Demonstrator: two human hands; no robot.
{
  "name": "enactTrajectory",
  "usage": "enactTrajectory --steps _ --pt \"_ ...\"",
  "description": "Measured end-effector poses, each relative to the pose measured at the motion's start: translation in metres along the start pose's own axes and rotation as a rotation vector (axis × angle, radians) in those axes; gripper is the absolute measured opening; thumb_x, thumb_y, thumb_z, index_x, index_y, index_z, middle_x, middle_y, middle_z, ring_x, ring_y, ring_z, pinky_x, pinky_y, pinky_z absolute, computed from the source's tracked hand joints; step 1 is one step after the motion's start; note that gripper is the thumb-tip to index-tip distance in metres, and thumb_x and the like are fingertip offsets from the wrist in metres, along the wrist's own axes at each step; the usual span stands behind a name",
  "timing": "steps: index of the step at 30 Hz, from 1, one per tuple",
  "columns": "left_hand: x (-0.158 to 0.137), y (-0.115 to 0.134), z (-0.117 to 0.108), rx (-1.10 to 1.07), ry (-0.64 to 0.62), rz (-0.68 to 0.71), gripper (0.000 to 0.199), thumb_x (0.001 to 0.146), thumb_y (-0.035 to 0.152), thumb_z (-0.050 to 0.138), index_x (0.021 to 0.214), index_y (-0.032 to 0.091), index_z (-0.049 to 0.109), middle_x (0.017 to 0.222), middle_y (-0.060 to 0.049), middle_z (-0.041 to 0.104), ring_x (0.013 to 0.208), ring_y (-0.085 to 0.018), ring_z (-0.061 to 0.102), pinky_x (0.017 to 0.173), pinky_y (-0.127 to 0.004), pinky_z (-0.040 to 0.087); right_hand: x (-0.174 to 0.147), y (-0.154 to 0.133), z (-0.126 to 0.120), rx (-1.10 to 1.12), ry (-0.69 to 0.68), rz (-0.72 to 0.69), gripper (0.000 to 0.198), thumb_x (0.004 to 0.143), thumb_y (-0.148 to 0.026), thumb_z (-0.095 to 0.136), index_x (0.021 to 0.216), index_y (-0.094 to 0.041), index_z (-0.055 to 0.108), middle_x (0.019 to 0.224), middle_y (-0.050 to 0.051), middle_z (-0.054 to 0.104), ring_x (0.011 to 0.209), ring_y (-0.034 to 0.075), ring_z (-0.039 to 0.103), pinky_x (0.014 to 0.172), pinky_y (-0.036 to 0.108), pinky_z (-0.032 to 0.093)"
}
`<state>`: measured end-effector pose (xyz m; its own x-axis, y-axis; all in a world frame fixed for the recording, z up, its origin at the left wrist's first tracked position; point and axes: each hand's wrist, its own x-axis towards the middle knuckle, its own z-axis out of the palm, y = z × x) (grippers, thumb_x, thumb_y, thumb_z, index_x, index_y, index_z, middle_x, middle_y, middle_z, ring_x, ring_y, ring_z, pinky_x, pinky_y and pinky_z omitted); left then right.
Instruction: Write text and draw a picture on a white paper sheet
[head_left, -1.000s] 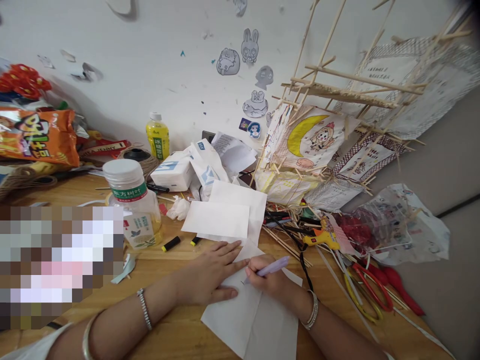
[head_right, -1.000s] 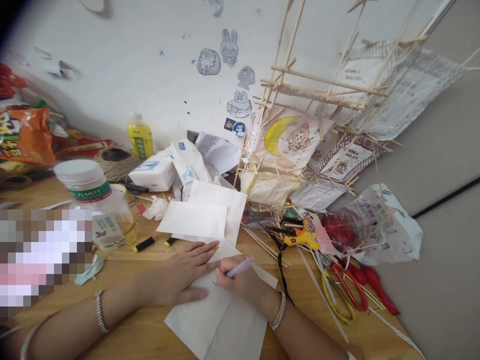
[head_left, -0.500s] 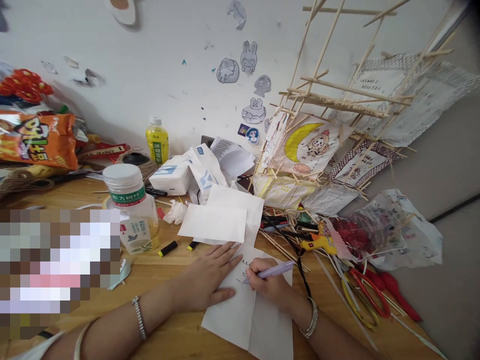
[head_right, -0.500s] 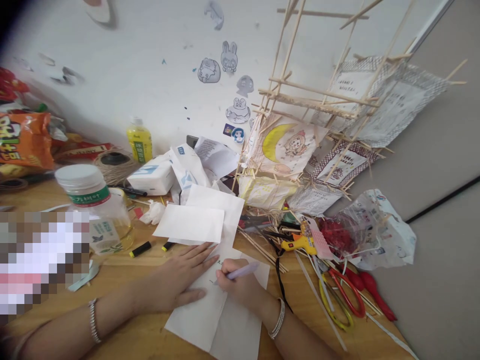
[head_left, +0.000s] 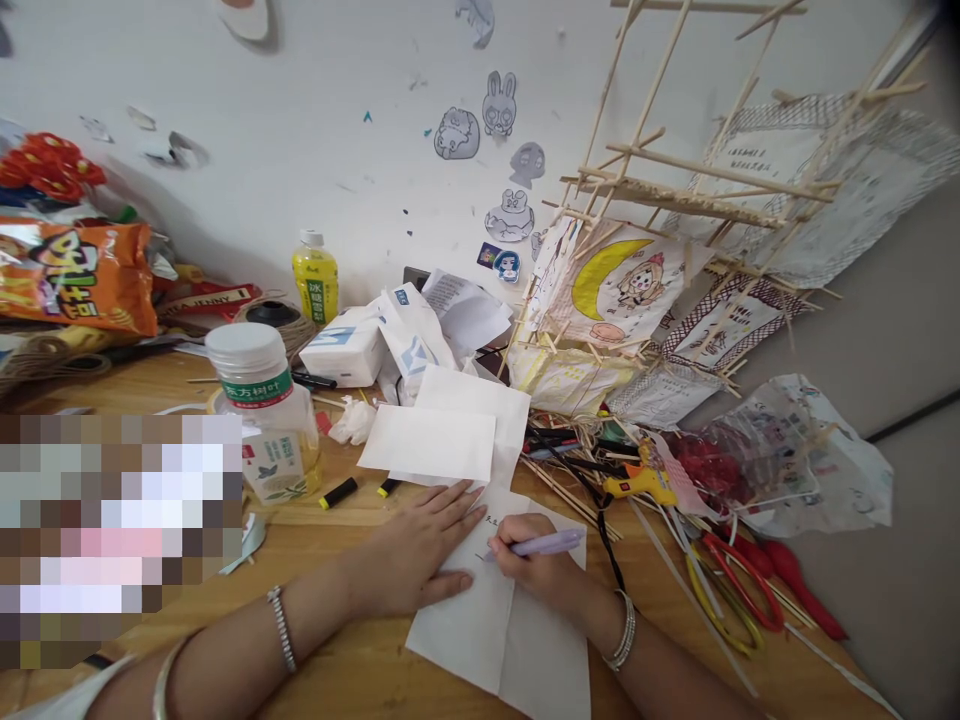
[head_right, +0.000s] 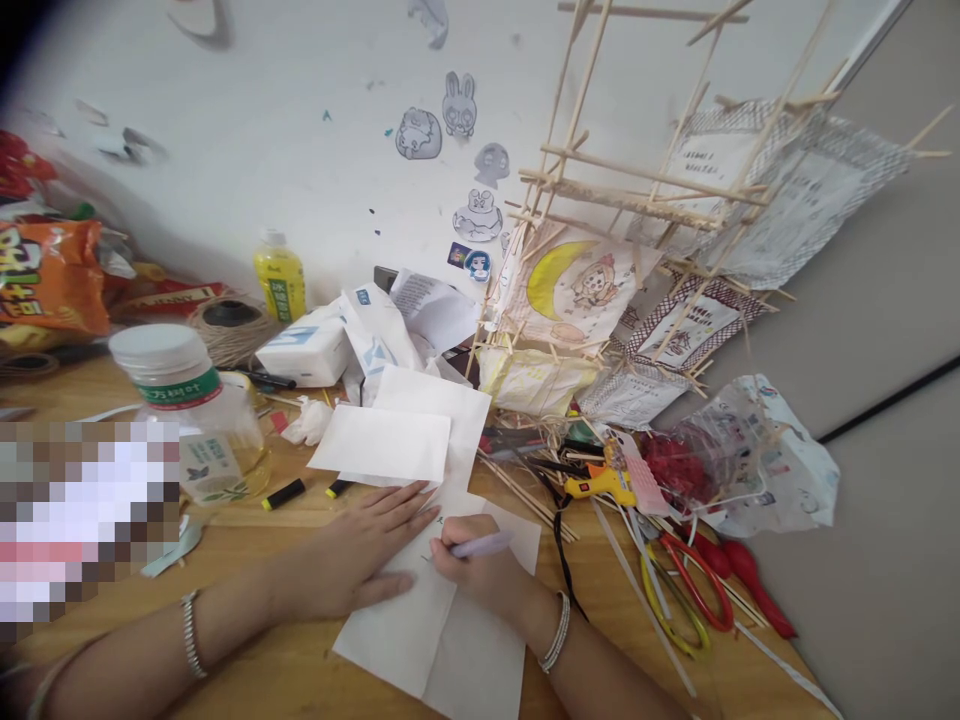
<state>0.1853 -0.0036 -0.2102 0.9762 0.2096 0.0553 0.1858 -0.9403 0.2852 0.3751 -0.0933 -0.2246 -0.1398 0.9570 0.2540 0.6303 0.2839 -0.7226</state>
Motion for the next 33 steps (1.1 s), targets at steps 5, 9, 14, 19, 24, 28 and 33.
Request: enactTrajectory --steps 5,9,14,19,24,28,33 --pt "0.0001 -0.0003 0.0007 0.002 -0.015 -0.007 0.066 0.089 0.053 0.036 0.140 0.014 0.022 0.146 -0.015 0.016 0.134 -0.027 0.009 0.108 -0.045 0.015 -0.0007 -0.0027 -0.0014 0.019 0.006 0.014 0.033 0.081 -0.026 0.044 0.053 -0.020 0.028 0.050 -0.005 0.033 0.050 0.011 0.034 0.050 0.025 0.024" --pt "0.0009 -0.0002 0.0004 -0.005 -0.009 -0.002 0.066 0.089 0.053 0.036 0.140 0.014 0.023 0.146 -0.014 0.017 0.134 -0.028 0.010 0.108 -0.045 0.015 -0.0009 -0.0029 -0.0014 0.026 -0.010 0.012 0.033 0.082 -0.027 0.045 0.053 -0.020 0.029 0.050 -0.005 0.033 0.050 0.011 0.034 0.050 0.025 0.024" --pt "0.0002 0.0000 0.0003 0.002 -0.020 -0.007 0.065 0.089 0.052 0.035 0.140 0.014 0.021 0.146 -0.014 0.015 0.134 -0.027 0.009 0.108 -0.044 0.014 -0.0011 0.0005 -0.0003 0.013 0.005 -0.003 0.032 0.080 -0.024 0.045 0.053 -0.020 0.027 0.050 -0.006 0.032 0.049 0.010 0.033 0.049 0.024 0.024" --pt "-0.0002 0.0014 -0.0013 0.009 -0.040 -0.017 0.066 0.089 0.053 0.034 0.140 0.013 0.021 0.146 -0.014 0.015 0.135 -0.027 0.008 0.108 -0.044 0.013 -0.0013 0.0033 0.0007 0.013 0.012 -0.015 0.032 0.081 -0.024 0.046 0.054 -0.020 0.030 0.050 -0.005 0.035 0.050 0.010 0.035 0.050 0.024 0.025" --pt "0.0004 0.0028 -0.0033 0.014 -0.045 -0.026 0.066 0.089 0.053 0.033 0.140 0.014 0.021 0.146 -0.013 0.015 0.134 -0.027 0.008 0.108 -0.043 0.014 -0.0016 0.0020 0.0003 0.023 0.017 -0.009 0.030 0.080 -0.022 0.046 0.055 -0.020 0.030 0.051 -0.005 0.036 0.050 0.010 0.035 0.050 0.023 0.025" --pt "0.0005 0.0017 -0.0013 0.019 -0.044 -0.023 0.066 0.090 0.053 0.033 0.140 0.014 0.021 0.146 -0.014 0.014 0.135 -0.026 0.007 0.108 -0.044 0.014 -0.0016 0.0020 -0.0001 0.021 0.007 -0.008 0.031 0.081 -0.022 0.046 0.054 -0.019 0.030 0.051 -0.005 0.034 0.050 0.010 0.034 0.050 0.023 0.024" --pt "0.0005 -0.0001 0.0006 0.015 -0.029 -0.018 0.065 0.090 0.054 0.032 0.140 0.014 0.022 0.146 -0.014 0.016 0.134 -0.027 0.009 0.108 -0.044 0.015 -0.0028 0.0060 0.0011 0.044 0.024 -0.014 0.031 0.080 -0.022 0.047 0.055 -0.019 0.030 0.051 -0.006 0.035 0.050 0.009 0.034 0.050 0.023 0.025"
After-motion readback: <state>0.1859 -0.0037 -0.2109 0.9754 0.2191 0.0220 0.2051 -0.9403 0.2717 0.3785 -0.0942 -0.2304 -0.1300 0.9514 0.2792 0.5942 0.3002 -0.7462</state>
